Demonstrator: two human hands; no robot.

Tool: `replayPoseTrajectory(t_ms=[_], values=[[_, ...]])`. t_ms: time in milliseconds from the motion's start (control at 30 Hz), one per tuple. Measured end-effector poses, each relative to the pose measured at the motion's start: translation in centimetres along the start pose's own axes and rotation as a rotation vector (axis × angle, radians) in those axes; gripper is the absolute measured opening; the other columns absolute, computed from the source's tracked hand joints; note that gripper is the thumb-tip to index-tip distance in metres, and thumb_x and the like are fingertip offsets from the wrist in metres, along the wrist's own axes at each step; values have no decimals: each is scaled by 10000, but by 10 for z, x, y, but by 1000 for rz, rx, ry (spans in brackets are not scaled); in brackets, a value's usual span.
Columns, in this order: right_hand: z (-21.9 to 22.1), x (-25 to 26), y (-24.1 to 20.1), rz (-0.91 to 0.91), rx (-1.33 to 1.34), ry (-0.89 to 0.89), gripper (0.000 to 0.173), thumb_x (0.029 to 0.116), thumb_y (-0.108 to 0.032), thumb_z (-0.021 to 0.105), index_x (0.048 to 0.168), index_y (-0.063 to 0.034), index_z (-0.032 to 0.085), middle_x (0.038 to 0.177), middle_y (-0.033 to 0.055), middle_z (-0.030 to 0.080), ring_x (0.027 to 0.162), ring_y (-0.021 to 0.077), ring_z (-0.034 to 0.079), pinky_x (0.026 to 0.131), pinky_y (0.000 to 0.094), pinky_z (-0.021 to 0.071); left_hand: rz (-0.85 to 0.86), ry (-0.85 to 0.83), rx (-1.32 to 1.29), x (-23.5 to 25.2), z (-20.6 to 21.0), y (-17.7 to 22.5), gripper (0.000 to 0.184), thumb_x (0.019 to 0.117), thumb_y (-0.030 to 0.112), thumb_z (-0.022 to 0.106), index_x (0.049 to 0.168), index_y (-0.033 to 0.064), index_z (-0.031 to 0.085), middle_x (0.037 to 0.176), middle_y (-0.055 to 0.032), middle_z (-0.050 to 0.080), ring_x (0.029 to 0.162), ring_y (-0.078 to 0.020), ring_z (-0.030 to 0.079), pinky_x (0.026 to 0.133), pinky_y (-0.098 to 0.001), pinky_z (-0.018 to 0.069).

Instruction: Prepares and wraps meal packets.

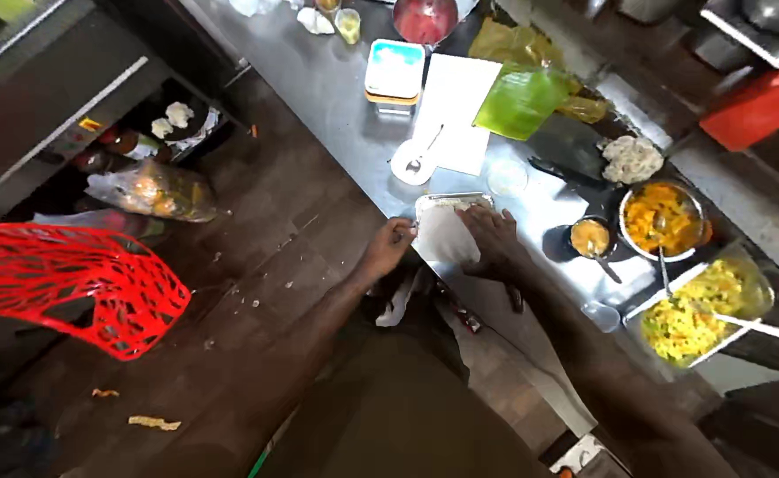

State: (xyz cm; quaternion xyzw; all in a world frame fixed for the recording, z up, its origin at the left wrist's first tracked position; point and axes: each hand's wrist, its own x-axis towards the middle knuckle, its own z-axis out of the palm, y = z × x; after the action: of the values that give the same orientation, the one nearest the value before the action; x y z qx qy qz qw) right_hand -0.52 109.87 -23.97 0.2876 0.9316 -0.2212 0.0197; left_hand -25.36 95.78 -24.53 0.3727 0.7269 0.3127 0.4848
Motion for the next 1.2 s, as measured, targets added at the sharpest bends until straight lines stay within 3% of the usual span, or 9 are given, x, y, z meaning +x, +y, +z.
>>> replayPoseTrajectory(t_ms=[133, 233, 333, 433, 600, 833, 967, 1067, 1200], values=[[19, 46, 38, -63, -41, -72, 1175, 602, -625, 874, 1602, -351, 321, 1621, 77, 369, 1460, 372, 374, 1116, 755, 269, -82, 62, 150, 35, -5, -24, 428, 1042, 360, 592, 1369, 83, 591, 1238, -118, 694, 1075, -239, 707, 966, -491, 580], [24, 55, 45, -79, -72, -146, 1138, 633, -688, 845, 1601, -419, 312, 1713, 46, 196, 1555, 389, 191, 1141, 808, 124, -115, 16, 74, 50, 3, -35, 414, 1040, 338, 595, 1356, 70, 602, 1215, -151, 690, 989, -254, 727, 897, -488, 612], [22, 54, 42, -104, -53, -132, 908, 832, -591, 748, 1608, -389, 322, 1734, 28, 131, 1588, 356, 95, 1170, 800, 49, -127, -17, 52, 56, 12, -38, 462, 1013, 374, 644, 1362, 73, 600, 1200, -148, 702, 992, -254, 727, 895, -493, 610], [36, 49, 30, -96, -44, -87, 551, 1065, -397, 441, 1605, -391, 331, 1732, -61, 136, 1602, 254, 63, 1218, 733, 48, -113, -6, 39, 63, 23, -47, 428, 995, 372, 675, 1303, 77, 633, 1114, -123, 729, 918, -225, 742, 859, -476, 629], [81, 47, 29, -9, 0, 23, 551, 1090, -304, 323, 1638, -332, 272, 1728, -65, 160, 1595, 204, 115, 1233, 697, 90, -154, 36, -15, 64, 28, -43, 333, 984, 268, 707, 1241, 61, 662, 1009, -105, 741, 813, -207, 747, 779, -447, 654], [71, 63, 57, -211, -10, -77, 534, 1107, -364, 310, 1638, -315, 277, 1723, -95, 170, 1593, 173, 120, 1272, 606, 94, -150, 41, -2, 66, 31, -51, 298, 931, 296, 767, 1077, 50, 683, 945, -103, 730, 785, -209, 739, 766, -453, 649], [70, 65, 61, -230, -35, -74, 539, 1107, -383, 294, 1641, -314, 269, 1724, -93, 163, 1593, 170, 117, 1277, 592, 95, 20, 206, 266, 61, 39, -35, 515, 891, 279, 780, 1328, 78, 596, 1260, -119, 657, 1087, -239, 678, 948, -460, 584], [72, 63, 57, -203, -28, -65, 536, 1109, -383, 284, 1637, -291, 287, 1723, -70, 178, 1592, 175, 125, 1278, 590, 88, 329, 100, 578, 54, 50, -22, 515, 992, 244, 618, 1478, 101, 526, 1580, -111, 445, 1462, -271, 421, 1200, -449, 379], [67, 54, 60, -189, 167, 124, 427, 1075, -179, 427, 1478, -184, 566, 1636, -7, 404, 1552, 213, 284, 1286, 541, 182, 507, -43, 683, 68, 73, -29, 574, 1039, 269, 546, 1575, 119, 407, 1672, -56, 314, 1546, -216, 277, 1259, -422, 277]])
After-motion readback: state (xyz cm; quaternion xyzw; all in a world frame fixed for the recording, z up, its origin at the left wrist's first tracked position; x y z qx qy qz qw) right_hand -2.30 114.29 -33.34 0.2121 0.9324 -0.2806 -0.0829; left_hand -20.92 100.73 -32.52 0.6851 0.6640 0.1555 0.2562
